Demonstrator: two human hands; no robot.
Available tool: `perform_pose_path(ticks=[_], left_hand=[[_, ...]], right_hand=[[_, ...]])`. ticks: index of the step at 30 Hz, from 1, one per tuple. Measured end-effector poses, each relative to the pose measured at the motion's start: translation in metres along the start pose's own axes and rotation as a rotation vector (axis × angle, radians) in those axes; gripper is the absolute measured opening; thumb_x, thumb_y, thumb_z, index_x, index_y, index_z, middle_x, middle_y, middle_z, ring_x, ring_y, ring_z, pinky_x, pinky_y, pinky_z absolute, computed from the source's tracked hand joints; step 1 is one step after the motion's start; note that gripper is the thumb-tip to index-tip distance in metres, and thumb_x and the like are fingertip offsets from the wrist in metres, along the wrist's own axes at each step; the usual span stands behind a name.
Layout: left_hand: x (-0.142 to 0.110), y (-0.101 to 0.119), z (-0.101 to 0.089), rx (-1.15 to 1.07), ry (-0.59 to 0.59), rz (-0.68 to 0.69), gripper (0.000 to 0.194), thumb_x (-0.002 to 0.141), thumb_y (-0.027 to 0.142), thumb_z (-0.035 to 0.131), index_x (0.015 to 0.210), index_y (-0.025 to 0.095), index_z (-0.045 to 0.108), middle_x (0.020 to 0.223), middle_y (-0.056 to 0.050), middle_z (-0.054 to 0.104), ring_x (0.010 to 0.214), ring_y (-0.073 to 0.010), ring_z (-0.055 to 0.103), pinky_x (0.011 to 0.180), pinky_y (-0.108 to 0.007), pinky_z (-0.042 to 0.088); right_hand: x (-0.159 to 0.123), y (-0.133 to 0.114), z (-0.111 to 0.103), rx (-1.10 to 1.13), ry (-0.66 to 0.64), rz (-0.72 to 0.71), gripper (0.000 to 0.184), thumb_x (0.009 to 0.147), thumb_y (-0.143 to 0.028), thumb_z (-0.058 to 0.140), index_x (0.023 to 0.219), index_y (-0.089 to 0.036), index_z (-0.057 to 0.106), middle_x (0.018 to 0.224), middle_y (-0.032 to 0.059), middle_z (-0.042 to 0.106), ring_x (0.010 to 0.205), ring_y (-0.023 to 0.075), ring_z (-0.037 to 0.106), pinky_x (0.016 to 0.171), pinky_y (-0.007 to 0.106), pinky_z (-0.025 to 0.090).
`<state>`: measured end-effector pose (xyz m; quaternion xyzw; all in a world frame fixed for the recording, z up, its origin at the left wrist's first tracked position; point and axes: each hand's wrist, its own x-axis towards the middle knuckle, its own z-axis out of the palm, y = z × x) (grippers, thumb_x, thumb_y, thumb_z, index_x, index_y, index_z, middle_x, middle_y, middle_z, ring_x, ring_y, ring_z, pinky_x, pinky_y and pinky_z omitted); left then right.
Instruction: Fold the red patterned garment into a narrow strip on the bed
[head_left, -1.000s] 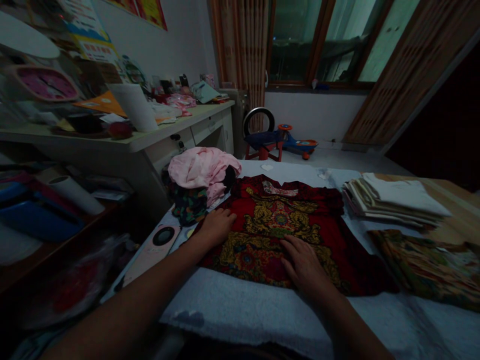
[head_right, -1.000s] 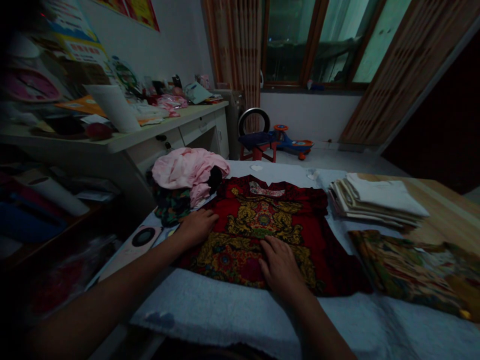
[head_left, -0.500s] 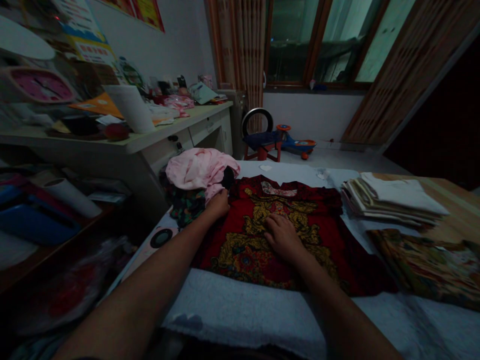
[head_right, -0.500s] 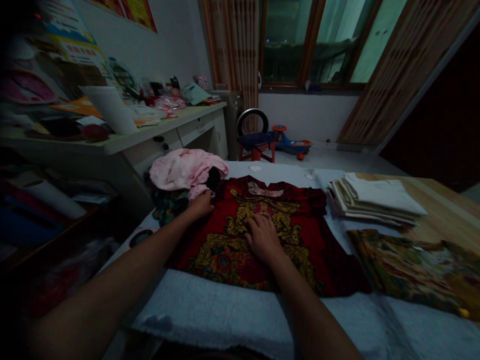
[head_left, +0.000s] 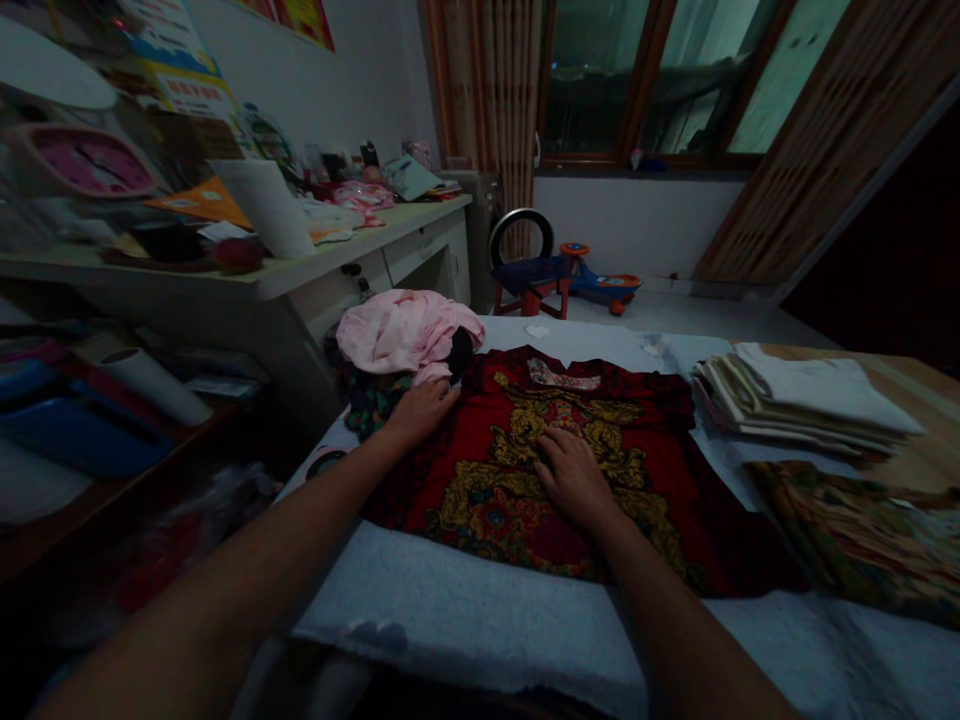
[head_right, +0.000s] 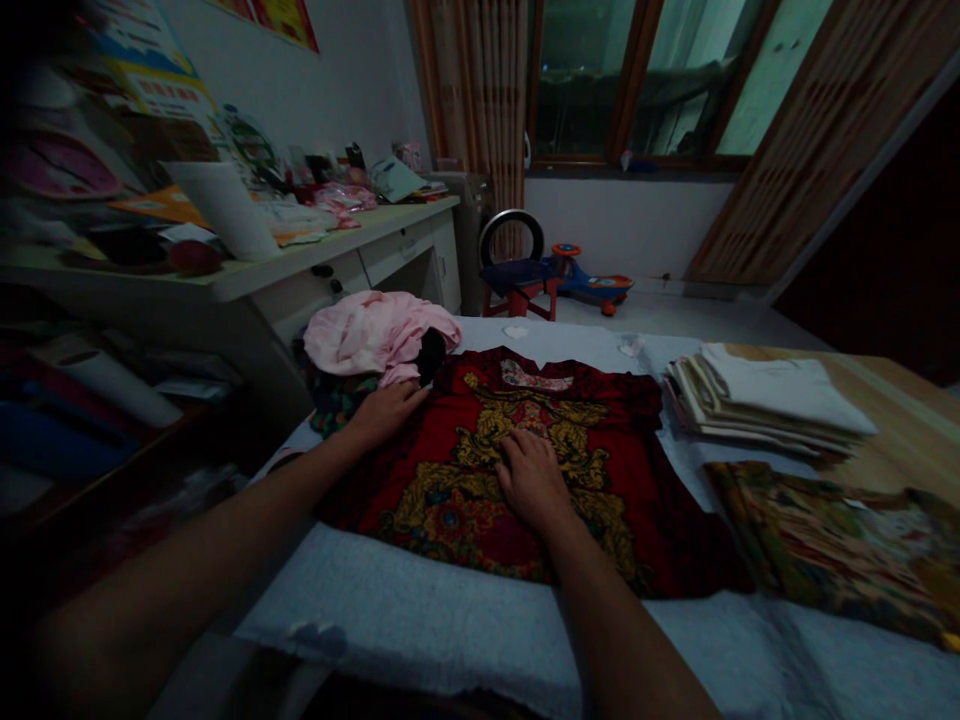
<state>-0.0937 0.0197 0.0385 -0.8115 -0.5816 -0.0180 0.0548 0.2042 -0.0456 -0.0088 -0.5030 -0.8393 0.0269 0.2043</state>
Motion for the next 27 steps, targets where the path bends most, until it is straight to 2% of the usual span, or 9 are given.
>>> perform_pose_path(ticks=[3, 5, 9, 12, 14, 17, 21, 24, 27], left_hand=[[-0.014, -0.005, -0.012, -0.072, -0.035, -0.016, 0.029, 0.094, 0.024, 0.039, 0.114, 0.026, 0.06, 0.124, -0.008, 0.058, 0.113, -0.0225, 0.055, 0.09, -0.031, 0.044], [-0.027, -0.011, -0.019, -0.14, -0.126, -0.045, 0.023, 0.093, 0.029, 0.043, 0.1, 0.023, 0.064, 0.111, -0.008, 0.064, 0.102, -0.0223, 0.06, 0.083, -0.03, 0.045], [-0.055, -0.025, -0.026, -0.281, -0.365, -0.101, 0.033, 0.084, 0.052, 0.052, 0.077, 0.021, 0.063, 0.079, -0.004, 0.067, 0.074, -0.0197, 0.061, 0.067, -0.028, 0.042], [-0.071, -0.035, -0.023, -0.342, -0.432, -0.115, 0.034, 0.072, 0.056, 0.063, 0.075, 0.022, 0.059, 0.072, 0.0, 0.066, 0.068, -0.0182, 0.06, 0.059, -0.026, 0.038], [-0.077, -0.038, -0.02, -0.356, -0.423, -0.115, 0.026, 0.069, 0.046, 0.068, 0.074, 0.023, 0.057, 0.073, 0.002, 0.065, 0.069, -0.0173, 0.06, 0.058, -0.025, 0.036], [-0.08, -0.039, -0.019, -0.398, -0.393, -0.12, 0.017, 0.067, 0.032, 0.065, 0.072, 0.022, 0.052, 0.071, 0.003, 0.061, 0.07, -0.0165, 0.058, 0.059, -0.024, 0.035], [-0.082, -0.04, -0.019, -0.585, -0.352, -0.073, 0.014, 0.073, 0.033, 0.057, 0.074, 0.021, 0.051, 0.072, 0.002, 0.058, 0.072, -0.0164, 0.056, 0.062, -0.024, 0.038], [-0.084, -0.041, -0.015, -0.662, -0.233, -0.093, 0.016, 0.08, 0.037, 0.051, 0.08, 0.021, 0.051, 0.077, 0.001, 0.057, 0.075, -0.0167, 0.055, 0.066, -0.025, 0.041], [-0.087, -0.037, -0.005, -0.634, -0.089, -0.132, 0.014, 0.086, 0.035, 0.045, 0.085, 0.022, 0.048, 0.084, 0.0, 0.058, 0.079, -0.017, 0.056, 0.07, -0.026, 0.041]], right_hand=[[0.0, 0.0, 0.0, 0.009, -0.001, 0.007, 0.036, 0.092, -0.031, 0.051, 0.125, -0.02, 0.058, 0.135, 0.0129, 0.055, 0.129, 0.027, 0.045, 0.108, 0.048, 0.035], [0.0, 0.001, 0.001, 0.014, 0.001, 0.01, 0.036, 0.091, -0.031, 0.051, 0.125, -0.02, 0.058, 0.134, 0.0128, 0.056, 0.128, 0.027, 0.046, 0.107, 0.048, 0.035], [0.0, 0.002, 0.003, 0.025, 0.023, -0.007, 0.036, 0.091, -0.03, 0.051, 0.124, -0.02, 0.058, 0.132, 0.0128, 0.056, 0.125, 0.0274, 0.046, 0.107, 0.049, 0.035], [-0.001, 0.001, 0.0, 0.027, 0.051, -0.022, 0.034, 0.09, -0.028, 0.051, 0.122, -0.02, 0.059, 0.129, 0.0129, 0.056, 0.121, 0.0278, 0.047, 0.105, 0.048, 0.036], [-0.003, -0.002, -0.005, 0.029, 0.055, -0.033, 0.03, 0.089, -0.027, 0.052, 0.117, -0.02, 0.06, 0.123, 0.0125, 0.057, 0.117, 0.0273, 0.048, 0.102, 0.046, 0.037], [-0.005, -0.008, -0.015, 0.017, 0.019, -0.05, 0.018, 0.087, -0.029, 0.055, 0.1, -0.02, 0.064, 0.111, 0.0111, 0.057, 0.108, 0.0266, 0.049, 0.098, 0.043, 0.039], [-0.007, -0.013, -0.022, -0.003, -0.059, -0.062, 0.015, 0.087, -0.035, 0.056, 0.088, -0.02, 0.061, 0.101, 0.0094, 0.056, 0.1, 0.0255, 0.049, 0.093, 0.041, 0.04], [-0.008, -0.014, -0.023, -0.013, -0.089, -0.059, 0.013, 0.086, -0.033, 0.056, 0.089, -0.02, 0.059, 0.102, 0.0094, 0.056, 0.098, 0.0251, 0.049, 0.091, 0.04, 0.039], [-0.008, -0.014, -0.022, -0.021, -0.107, -0.056, 0.011, 0.086, -0.03, 0.056, 0.091, -0.02, 0.058, 0.101, 0.0089, 0.057, 0.098, 0.0249, 0.049, 0.088, 0.037, 0.039]])
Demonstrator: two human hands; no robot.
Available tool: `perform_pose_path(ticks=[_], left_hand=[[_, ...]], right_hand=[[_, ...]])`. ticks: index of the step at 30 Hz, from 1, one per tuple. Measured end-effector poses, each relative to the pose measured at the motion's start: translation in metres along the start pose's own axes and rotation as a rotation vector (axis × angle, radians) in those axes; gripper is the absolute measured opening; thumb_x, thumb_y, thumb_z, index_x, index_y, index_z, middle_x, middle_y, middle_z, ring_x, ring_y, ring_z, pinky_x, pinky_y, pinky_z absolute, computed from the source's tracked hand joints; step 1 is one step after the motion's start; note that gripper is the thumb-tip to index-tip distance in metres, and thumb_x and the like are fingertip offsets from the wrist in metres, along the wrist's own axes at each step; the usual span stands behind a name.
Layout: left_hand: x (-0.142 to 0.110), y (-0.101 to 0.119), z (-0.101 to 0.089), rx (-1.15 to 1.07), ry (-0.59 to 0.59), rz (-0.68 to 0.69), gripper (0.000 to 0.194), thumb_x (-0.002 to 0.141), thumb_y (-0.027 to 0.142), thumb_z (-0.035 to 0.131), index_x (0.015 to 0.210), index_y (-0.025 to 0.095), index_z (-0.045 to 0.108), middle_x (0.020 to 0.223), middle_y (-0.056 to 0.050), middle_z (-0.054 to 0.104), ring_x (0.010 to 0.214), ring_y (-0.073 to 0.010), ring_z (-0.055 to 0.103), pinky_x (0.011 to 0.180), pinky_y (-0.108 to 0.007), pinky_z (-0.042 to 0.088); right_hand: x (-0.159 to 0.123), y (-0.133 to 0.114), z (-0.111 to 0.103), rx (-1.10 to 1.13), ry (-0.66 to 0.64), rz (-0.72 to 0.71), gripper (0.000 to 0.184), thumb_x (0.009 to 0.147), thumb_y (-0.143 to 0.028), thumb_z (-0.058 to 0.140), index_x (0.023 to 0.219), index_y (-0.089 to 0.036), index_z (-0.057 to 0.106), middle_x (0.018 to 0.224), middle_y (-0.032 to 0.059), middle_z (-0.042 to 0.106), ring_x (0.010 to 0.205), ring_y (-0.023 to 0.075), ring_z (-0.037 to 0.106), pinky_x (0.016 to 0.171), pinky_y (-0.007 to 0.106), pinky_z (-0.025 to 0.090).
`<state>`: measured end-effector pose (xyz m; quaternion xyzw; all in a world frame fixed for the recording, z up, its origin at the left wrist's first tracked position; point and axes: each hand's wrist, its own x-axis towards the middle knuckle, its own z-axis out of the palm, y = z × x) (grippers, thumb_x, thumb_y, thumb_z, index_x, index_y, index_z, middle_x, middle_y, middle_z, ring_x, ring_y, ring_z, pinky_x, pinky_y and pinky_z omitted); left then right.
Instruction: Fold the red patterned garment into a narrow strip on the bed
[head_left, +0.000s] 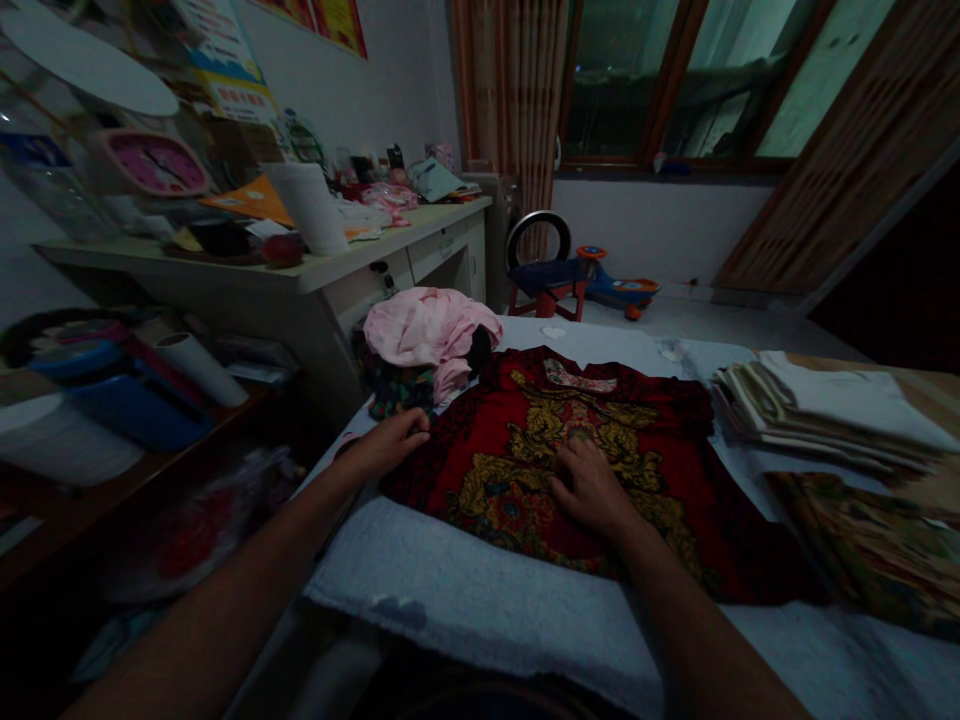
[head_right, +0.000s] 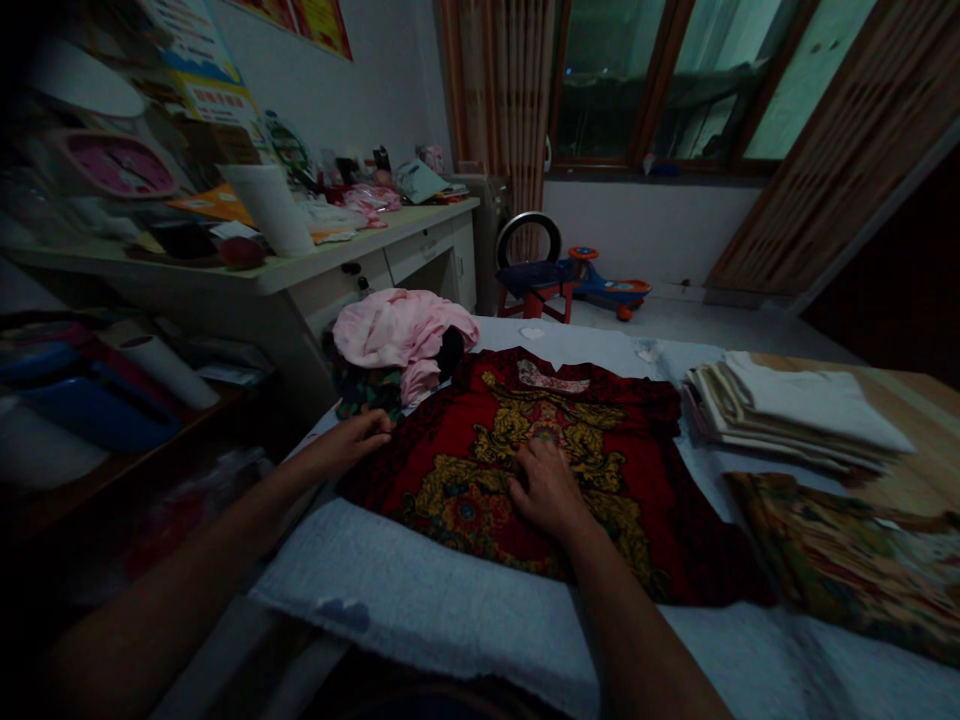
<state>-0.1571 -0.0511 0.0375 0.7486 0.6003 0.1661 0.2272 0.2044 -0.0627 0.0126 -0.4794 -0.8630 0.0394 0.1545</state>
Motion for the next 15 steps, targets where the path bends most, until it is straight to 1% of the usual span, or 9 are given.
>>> perform_pose_path(ticks=[3, 6, 9, 12, 15], left_hand=[[-0.003, 0.0, 0.012, 0.099, 0.074, -0.015, 0.009, 0.089, 0.031, 0.043, 0.088, 0.023, 0.046, 0.085, -0.001, 0.059, 0.078, -0.0176, 0.057, 0.07, -0.027, 0.04], [-0.007, 0.002, 0.018, 0.13, 0.089, -0.033, 0.01, 0.089, 0.032, 0.046, 0.095, 0.024, 0.046, 0.088, -0.002, 0.061, 0.08, -0.0191, 0.06, 0.069, -0.028, 0.04], [-0.009, 0.002, 0.016, 0.088, 0.05, -0.01, 0.019, 0.086, 0.036, 0.052, 0.1, 0.023, 0.048, 0.094, -0.003, 0.063, 0.086, -0.0213, 0.061, 0.073, -0.029, 0.042], [-0.009, 0.004, 0.011, 0.05, 0.016, 0.03, 0.018, 0.082, 0.028, 0.053, 0.099, 0.022, 0.051, 0.099, -0.004, 0.063, 0.091, -0.0215, 0.061, 0.079, -0.031, 0.043], [-0.009, 0.007, 0.009, 0.06, 0.038, 0.056, 0.016, 0.08, 0.021, 0.05, 0.095, 0.022, 0.053, 0.101, -0.004, 0.063, 0.094, -0.0214, 0.06, 0.081, -0.031, 0.043]], right_hand=[[0.001, -0.002, 0.0, -0.018, -0.012, 0.018, 0.015, 0.087, -0.03, 0.054, 0.096, -0.019, 0.057, 0.102, 0.0091, 0.057, 0.098, 0.0247, 0.049, 0.088, 0.037, 0.038], [0.004, -0.004, 0.0, -0.031, -0.058, 0.045, 0.013, 0.087, -0.029, 0.054, 0.092, -0.019, 0.058, 0.101, 0.0092, 0.058, 0.096, 0.0238, 0.049, 0.087, 0.036, 0.037], [0.008, -0.006, -0.001, -0.024, -0.096, 0.043, 0.006, 0.085, -0.025, 0.054, 0.086, -0.019, 0.058, 0.099, 0.0079, 0.059, 0.094, 0.0219, 0.05, 0.083, 0.033, 0.036], [0.01, -0.008, -0.005, -0.023, -0.091, 0.003, 0.004, 0.085, -0.021, 0.054, 0.083, -0.019, 0.057, 0.096, 0.0066, 0.06, 0.091, 0.0204, 0.051, 0.08, 0.031, 0.034], [0.008, -0.009, -0.008, -0.016, -0.082, -0.03, 0.004, 0.086, -0.019, 0.052, 0.084, -0.019, 0.056, 0.091, 0.0054, 0.062, 0.087, 0.019, 0.053, 0.078, 0.03, 0.034]])
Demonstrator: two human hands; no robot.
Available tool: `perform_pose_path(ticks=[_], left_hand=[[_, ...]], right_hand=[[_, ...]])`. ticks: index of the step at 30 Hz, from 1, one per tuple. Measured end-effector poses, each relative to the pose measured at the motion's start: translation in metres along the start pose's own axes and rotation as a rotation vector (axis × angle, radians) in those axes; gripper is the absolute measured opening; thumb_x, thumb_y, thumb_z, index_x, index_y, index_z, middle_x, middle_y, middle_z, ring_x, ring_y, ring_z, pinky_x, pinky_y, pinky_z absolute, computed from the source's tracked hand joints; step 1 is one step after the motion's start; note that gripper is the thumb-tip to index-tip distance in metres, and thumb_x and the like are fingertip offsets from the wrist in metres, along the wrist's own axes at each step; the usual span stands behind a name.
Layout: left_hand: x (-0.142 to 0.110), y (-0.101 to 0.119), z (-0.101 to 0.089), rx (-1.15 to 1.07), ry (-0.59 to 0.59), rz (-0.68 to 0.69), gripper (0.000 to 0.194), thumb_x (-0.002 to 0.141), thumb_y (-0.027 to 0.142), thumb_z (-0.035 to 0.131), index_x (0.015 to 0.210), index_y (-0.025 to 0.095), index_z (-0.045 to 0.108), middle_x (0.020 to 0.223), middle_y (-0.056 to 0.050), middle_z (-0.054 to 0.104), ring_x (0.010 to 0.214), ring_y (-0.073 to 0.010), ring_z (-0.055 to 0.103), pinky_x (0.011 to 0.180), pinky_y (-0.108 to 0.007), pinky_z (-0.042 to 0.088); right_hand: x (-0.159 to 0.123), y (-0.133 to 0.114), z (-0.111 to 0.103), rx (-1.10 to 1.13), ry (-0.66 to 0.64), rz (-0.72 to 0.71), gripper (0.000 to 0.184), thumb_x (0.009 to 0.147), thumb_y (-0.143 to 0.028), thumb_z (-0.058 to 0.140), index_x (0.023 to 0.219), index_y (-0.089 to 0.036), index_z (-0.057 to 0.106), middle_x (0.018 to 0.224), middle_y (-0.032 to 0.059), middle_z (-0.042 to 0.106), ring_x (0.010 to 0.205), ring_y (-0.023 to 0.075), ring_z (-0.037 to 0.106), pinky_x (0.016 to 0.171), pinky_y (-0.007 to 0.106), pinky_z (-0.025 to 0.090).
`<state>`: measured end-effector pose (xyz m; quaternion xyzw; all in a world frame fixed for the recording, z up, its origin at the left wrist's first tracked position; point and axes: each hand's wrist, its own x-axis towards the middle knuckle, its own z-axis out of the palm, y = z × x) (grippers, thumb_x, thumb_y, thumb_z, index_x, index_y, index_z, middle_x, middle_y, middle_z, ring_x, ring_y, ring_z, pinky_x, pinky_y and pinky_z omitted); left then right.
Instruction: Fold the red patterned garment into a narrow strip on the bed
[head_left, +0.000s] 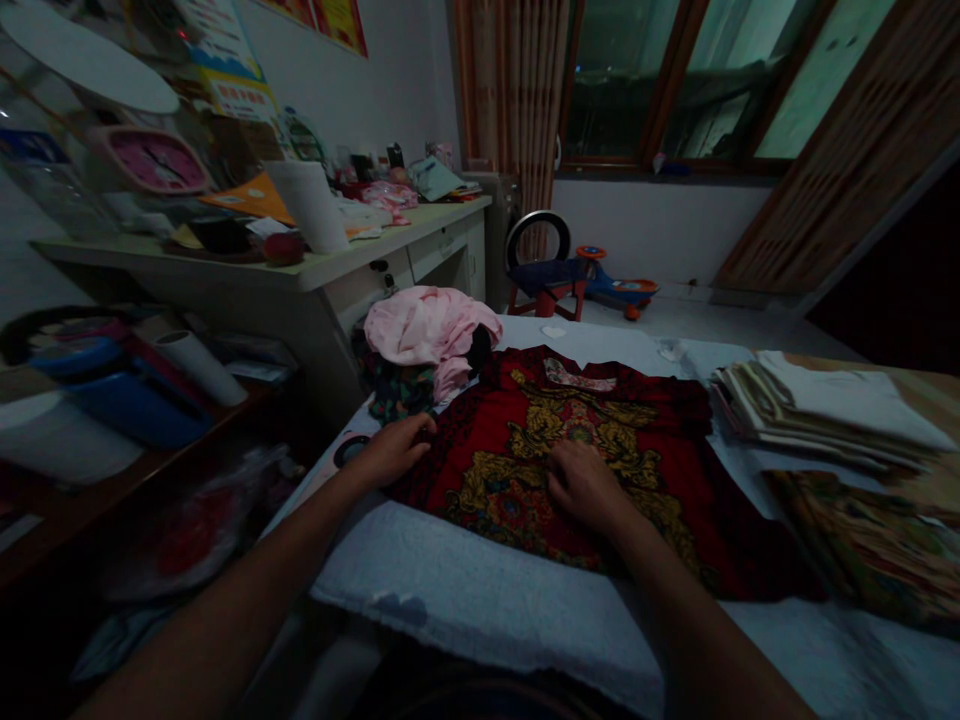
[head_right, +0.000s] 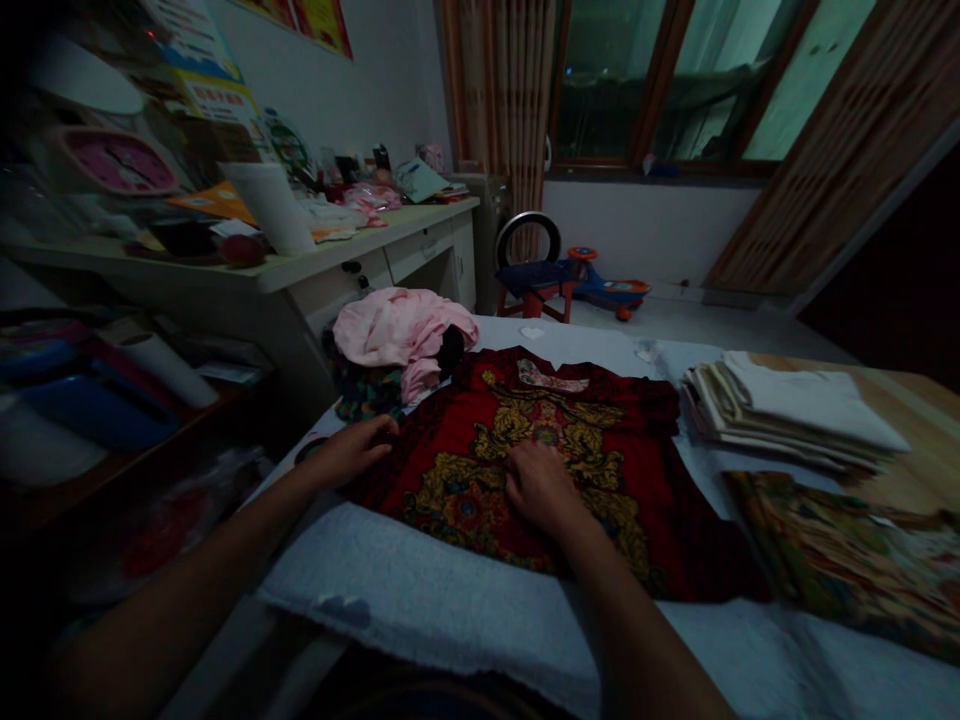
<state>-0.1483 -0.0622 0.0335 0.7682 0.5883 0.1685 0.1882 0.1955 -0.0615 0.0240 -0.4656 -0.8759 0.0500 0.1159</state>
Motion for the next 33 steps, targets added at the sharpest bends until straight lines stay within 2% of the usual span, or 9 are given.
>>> perform_pose_path(ticks=[5, 10, 14, 18, 20, 22, 25, 29, 33], left_hand=[[-0.001, 0.006, 0.007, 0.142, 0.071, -0.003, 0.013, 0.086, 0.022, 0.046, 0.096, 0.021, 0.053, 0.099, -0.006, 0.06, 0.091, -0.0212, 0.06, 0.081, -0.032, 0.044], [-0.001, 0.005, 0.011, 0.176, 0.006, -0.041, 0.016, 0.087, 0.033, 0.053, 0.098, 0.021, 0.052, 0.1, -0.006, 0.063, 0.091, -0.0223, 0.062, 0.078, -0.032, 0.045], [0.001, 0.007, 0.012, 0.211, 0.014, -0.02, 0.011, 0.088, 0.025, 0.052, 0.098, 0.022, 0.053, 0.099, -0.005, 0.064, 0.091, -0.0202, 0.062, 0.079, -0.03, 0.045], [0.0, 0.013, 0.018, 0.414, 0.049, -0.055, 0.014, 0.092, 0.026, 0.048, 0.104, 0.022, 0.055, 0.104, -0.006, 0.06, 0.086, -0.0194, 0.062, 0.071, -0.03, 0.045], [-0.001, 0.02, 0.02, 0.543, 0.066, -0.075, 0.017, 0.093, 0.027, 0.048, 0.106, 0.021, 0.056, 0.104, -0.008, 0.059, 0.086, -0.0213, 0.062, 0.07, -0.031, 0.045], [-0.002, 0.03, 0.02, 0.656, 0.145, -0.075, 0.018, 0.093, 0.025, 0.046, 0.105, 0.019, 0.059, 0.104, -0.01, 0.059, 0.091, -0.0251, 0.06, 0.074, -0.036, 0.046], [-0.005, 0.047, 0.024, 0.675, 0.239, 0.009, 0.022, 0.094, 0.019, 0.041, 0.104, 0.017, 0.061, 0.107, -0.013, 0.061, 0.1, -0.028, 0.058, 0.084, -0.041, 0.046], [-0.014, 0.058, 0.05, 0.438, 0.098, 0.265, 0.028, 0.098, 0.027, 0.041, 0.115, 0.019, 0.061, 0.124, -0.01, 0.061, 0.115, -0.0223, 0.056, 0.1, -0.037, 0.044], [-0.02, 0.048, 0.074, 0.365, 0.024, 0.326, 0.053, 0.096, 0.045, 0.045, 0.144, 0.024, 0.041, 0.153, -0.008, 0.04, 0.14, -0.0245, 0.037, 0.115, -0.044, 0.031]], right_hand=[[-0.006, 0.003, 0.001, 0.038, -0.004, 0.037, 0.007, 0.088, -0.02, 0.05, 0.093, -0.019, 0.055, 0.09, 0.0052, 0.064, 0.085, 0.0181, 0.057, 0.078, 0.028, 0.036], [-0.007, 0.009, 0.001, 0.091, -0.063, 0.105, 0.014, 0.087, -0.025, 0.056, 0.099, -0.019, 0.057, 0.101, 0.0074, 0.067, 0.093, 0.02, 0.06, 0.081, 0.028, 0.038], [-0.007, 0.01, -0.003, 0.137, -0.058, 0.165, 0.009, 0.089, -0.021, 0.053, 0.095, -0.02, 0.059, 0.098, 0.005, 0.067, 0.092, 0.0176, 0.061, 0.08, 0.025, 0.039], [-0.01, 0.008, -0.008, 0.08, -0.085, 0.227, 0.014, 0.091, -0.026, 0.052, 0.101, -0.02, 0.06, 0.104, 0.0081, 0.067, 0.097, 0.0203, 0.061, 0.08, 0.027, 0.04], [-0.012, 0.007, -0.01, 0.053, -0.108, 0.242, 0.017, 0.092, -0.03, 0.052, 0.103, -0.02, 0.06, 0.105, 0.0088, 0.068, 0.096, 0.0214, 0.062, 0.077, 0.028, 0.04], [-0.012, 0.007, -0.011, 0.034, -0.124, 0.243, 0.017, 0.093, -0.032, 0.051, 0.101, -0.021, 0.06, 0.104, 0.0083, 0.069, 0.094, 0.0212, 0.063, 0.075, 0.028, 0.04], [-0.01, 0.006, -0.01, 0.0, -0.127, 0.247, 0.015, 0.092, -0.031, 0.051, 0.099, -0.021, 0.061, 0.103, 0.0077, 0.069, 0.093, 0.0209, 0.064, 0.073, 0.028, 0.039], [-0.011, 0.007, -0.011, -0.01, -0.118, 0.255, 0.019, 0.092, -0.032, 0.05, 0.103, -0.021, 0.061, 0.104, 0.0078, 0.069, 0.094, 0.0218, 0.064, 0.074, 0.029, 0.039], [-0.021, 0.016, -0.021, 0.022, -0.133, 0.192, 0.029, 0.09, -0.035, 0.05, 0.112, -0.019, 0.061, 0.11, 0.0087, 0.068, 0.101, 0.0225, 0.061, 0.085, 0.031, 0.038]])
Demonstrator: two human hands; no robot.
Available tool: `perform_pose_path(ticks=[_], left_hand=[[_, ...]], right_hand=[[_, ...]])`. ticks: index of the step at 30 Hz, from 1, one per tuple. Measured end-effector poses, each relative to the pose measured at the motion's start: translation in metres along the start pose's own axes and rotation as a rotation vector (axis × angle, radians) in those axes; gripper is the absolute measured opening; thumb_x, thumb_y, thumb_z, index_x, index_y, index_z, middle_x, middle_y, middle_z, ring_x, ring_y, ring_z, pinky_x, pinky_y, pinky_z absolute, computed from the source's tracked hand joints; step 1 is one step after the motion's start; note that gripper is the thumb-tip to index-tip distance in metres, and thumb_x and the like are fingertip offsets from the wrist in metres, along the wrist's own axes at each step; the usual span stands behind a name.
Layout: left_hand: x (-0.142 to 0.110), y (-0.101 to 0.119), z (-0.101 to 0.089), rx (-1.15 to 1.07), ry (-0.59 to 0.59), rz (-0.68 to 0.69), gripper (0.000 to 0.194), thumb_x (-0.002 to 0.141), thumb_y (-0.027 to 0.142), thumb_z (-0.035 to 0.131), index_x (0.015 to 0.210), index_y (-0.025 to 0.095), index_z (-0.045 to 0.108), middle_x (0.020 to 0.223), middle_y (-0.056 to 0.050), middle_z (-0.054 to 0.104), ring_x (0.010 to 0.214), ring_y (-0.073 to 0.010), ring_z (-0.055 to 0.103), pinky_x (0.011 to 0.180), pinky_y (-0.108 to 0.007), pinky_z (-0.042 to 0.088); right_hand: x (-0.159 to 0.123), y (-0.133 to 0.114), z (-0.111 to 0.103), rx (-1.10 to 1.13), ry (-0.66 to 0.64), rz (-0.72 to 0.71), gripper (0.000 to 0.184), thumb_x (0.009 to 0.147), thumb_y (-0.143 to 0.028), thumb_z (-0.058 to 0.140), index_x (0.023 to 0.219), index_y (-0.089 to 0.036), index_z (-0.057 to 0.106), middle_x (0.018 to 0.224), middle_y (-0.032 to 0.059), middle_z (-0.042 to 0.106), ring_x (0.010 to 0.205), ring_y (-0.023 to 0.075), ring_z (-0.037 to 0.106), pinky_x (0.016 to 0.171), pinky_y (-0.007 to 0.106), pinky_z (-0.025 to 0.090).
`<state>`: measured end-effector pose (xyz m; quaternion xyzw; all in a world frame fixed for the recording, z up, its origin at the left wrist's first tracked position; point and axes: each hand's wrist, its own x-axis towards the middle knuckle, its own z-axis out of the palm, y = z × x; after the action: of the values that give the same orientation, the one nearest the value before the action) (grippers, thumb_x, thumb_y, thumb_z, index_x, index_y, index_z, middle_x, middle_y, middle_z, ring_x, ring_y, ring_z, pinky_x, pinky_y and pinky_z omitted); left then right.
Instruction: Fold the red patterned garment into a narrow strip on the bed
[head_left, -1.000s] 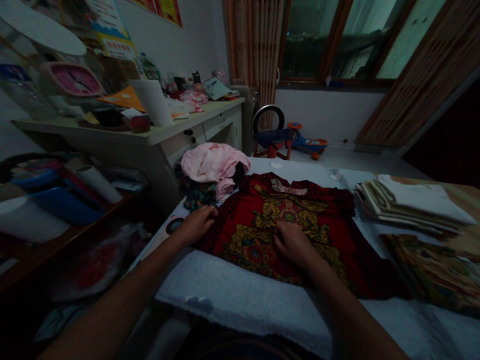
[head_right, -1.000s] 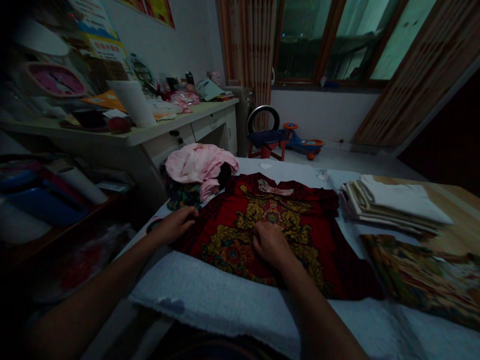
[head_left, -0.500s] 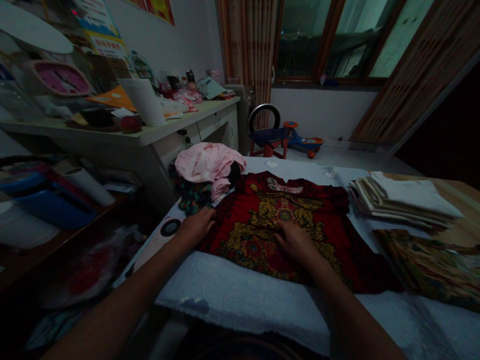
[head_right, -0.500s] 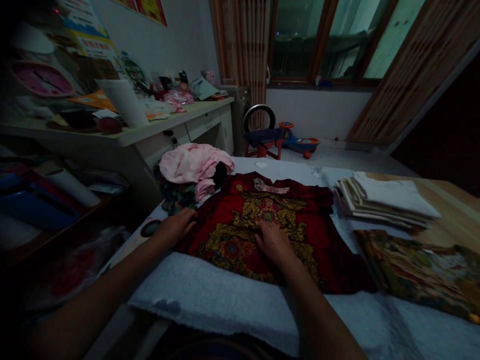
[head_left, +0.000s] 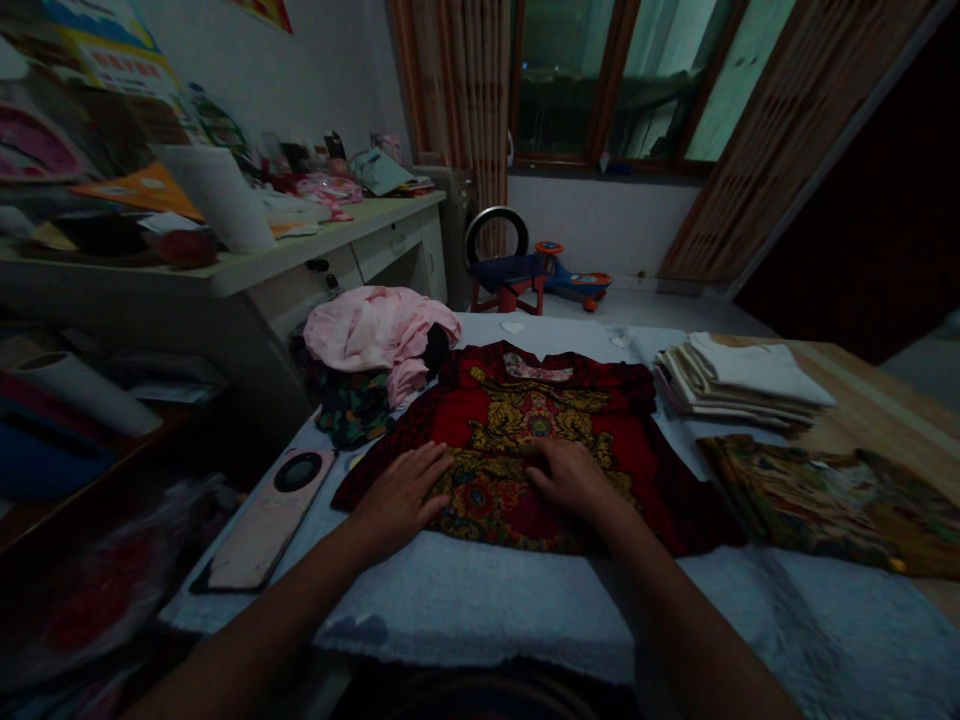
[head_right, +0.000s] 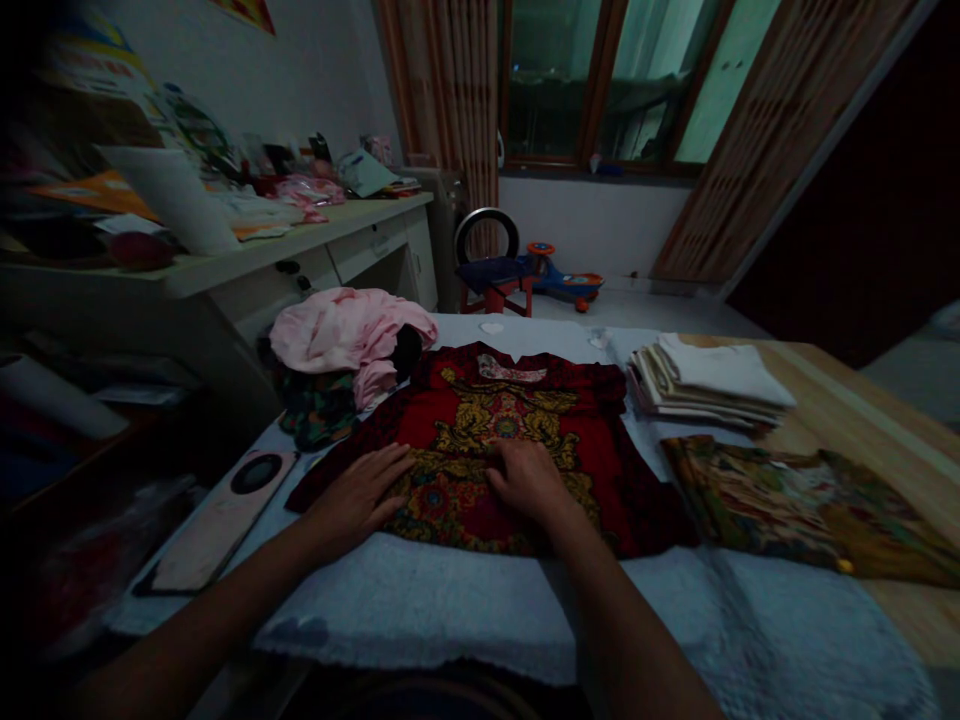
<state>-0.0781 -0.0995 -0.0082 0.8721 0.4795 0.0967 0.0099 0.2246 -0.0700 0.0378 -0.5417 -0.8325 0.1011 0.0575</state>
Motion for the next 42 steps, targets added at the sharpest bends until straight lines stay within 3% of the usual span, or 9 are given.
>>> perform_pose_path(ticks=[3, 7, 9, 14, 19, 23, 28, 34, 42], left_hand=[[-0.003, -0.003, 0.002, -0.019, -0.042, 0.001, 0.057, 0.097, 0.05, 0.042, 0.148, 0.027, 0.036, 0.157, -0.006, 0.034, 0.144, -0.0249, 0.031, 0.117, -0.047, 0.027], [0.0, 0.002, -0.01, -0.054, -0.091, -0.037, 0.058, 0.095, 0.051, 0.044, 0.147, 0.026, 0.039, 0.156, -0.008, 0.035, 0.145, -0.0282, 0.03, 0.116, -0.05, 0.029], [0.005, 0.007, -0.014, -0.069, -0.082, -0.076, 0.054, 0.096, 0.048, 0.043, 0.144, 0.024, 0.045, 0.154, -0.009, 0.04, 0.144, -0.0292, 0.032, 0.115, -0.052, 0.03], [0.018, 0.013, -0.006, -0.101, -0.012, -0.059, 0.048, 0.098, 0.043, 0.038, 0.14, 0.022, 0.049, 0.151, -0.009, 0.043, 0.142, -0.0255, 0.035, 0.116, -0.049, 0.03], [0.018, 0.008, 0.009, -0.089, -0.012, -0.058, 0.055, 0.096, 0.049, 0.041, 0.145, 0.024, 0.041, 0.154, -0.009, 0.04, 0.142, -0.0259, 0.035, 0.115, -0.048, 0.031], [0.02, 0.004, 0.006, -0.155, 0.021, -0.081, 0.052, 0.098, 0.046, 0.036, 0.143, 0.021, 0.042, 0.149, -0.011, 0.045, 0.139, -0.0249, 0.039, 0.113, -0.045, 0.033], [0.043, 0.002, -0.011, -0.144, -0.012, -0.2, 0.036, 0.096, 0.04, 0.039, 0.118, 0.019, 0.059, 0.115, -0.01, 0.063, 0.107, -0.0249, 0.056, 0.094, -0.039, 0.044], [0.058, -0.002, -0.014, -0.113, -0.077, -0.268, 0.021, 0.084, 0.042, 0.057, 0.085, 0.021, 0.059, 0.093, -0.005, 0.06, 0.089, -0.0236, 0.054, 0.078, -0.034, 0.041], [0.056, 0.0, -0.016, -0.217, -0.024, -0.22, 0.008, 0.084, 0.03, 0.054, 0.085, 0.023, 0.053, 0.086, -0.002, 0.064, 0.086, -0.0215, 0.058, 0.078, -0.033, 0.039]], right_hand=[[-0.009, 0.02, -0.009, -0.029, -0.033, 0.02, 0.029, 0.086, -0.03, 0.052, 0.11, -0.018, 0.062, 0.11, 0.0103, 0.067, 0.104, 0.0243, 0.057, 0.09, 0.034, 0.035], [-0.021, 0.061, -0.021, -0.062, -0.041, 0.077, 0.026, 0.077, -0.022, 0.055, 0.101, -0.018, 0.064, 0.105, 0.0098, 0.064, 0.1, 0.0253, 0.053, 0.085, 0.034, 0.035], [-0.029, 0.083, -0.028, -0.076, -0.008, 0.148, 0.031, 0.077, -0.019, 0.054, 0.107, -0.016, 0.062, 0.106, 0.0103, 0.062, 0.099, 0.0244, 0.053, 0.084, 0.033, 0.035], [-0.057, 0.121, -0.042, -0.063, -0.015, 0.217, 0.022, 0.077, -0.012, 0.051, 0.096, -0.014, 0.061, 0.097, 0.0106, 0.063, 0.09, 0.0201, 0.056, 0.08, 0.028, 0.037], [-0.076, 0.127, -0.043, -0.112, -0.092, 0.232, 0.016, 0.077, -0.016, 0.056, 0.091, -0.015, 0.064, 0.093, 0.0102, 0.065, 0.089, 0.0216, 0.057, 0.079, 0.029, 0.038], [-0.081, 0.13, -0.04, -0.086, -0.1, 0.225, 0.011, 0.077, -0.019, 0.057, 0.085, -0.016, 0.064, 0.094, 0.0096, 0.063, 0.09, 0.0212, 0.057, 0.082, 0.029, 0.039], [-0.082, 0.135, -0.038, 0.036, -0.039, 0.211, 0.015, 0.081, -0.017, 0.051, 0.093, -0.016, 0.06, 0.095, 0.009, 0.065, 0.089, 0.0199, 0.058, 0.08, 0.028, 0.04], [-0.085, 0.131, -0.038, -0.01, -0.019, 0.265, 0.015, 0.085, -0.019, 0.048, 0.096, -0.017, 0.057, 0.089, 0.008, 0.067, 0.081, 0.0196, 0.061, 0.072, 0.027, 0.038], [-0.086, 0.129, -0.037, -0.058, -0.065, 0.303, 0.014, 0.085, -0.018, 0.05, 0.095, -0.018, 0.059, 0.088, 0.0072, 0.069, 0.078, 0.019, 0.062, 0.068, 0.027, 0.036]])
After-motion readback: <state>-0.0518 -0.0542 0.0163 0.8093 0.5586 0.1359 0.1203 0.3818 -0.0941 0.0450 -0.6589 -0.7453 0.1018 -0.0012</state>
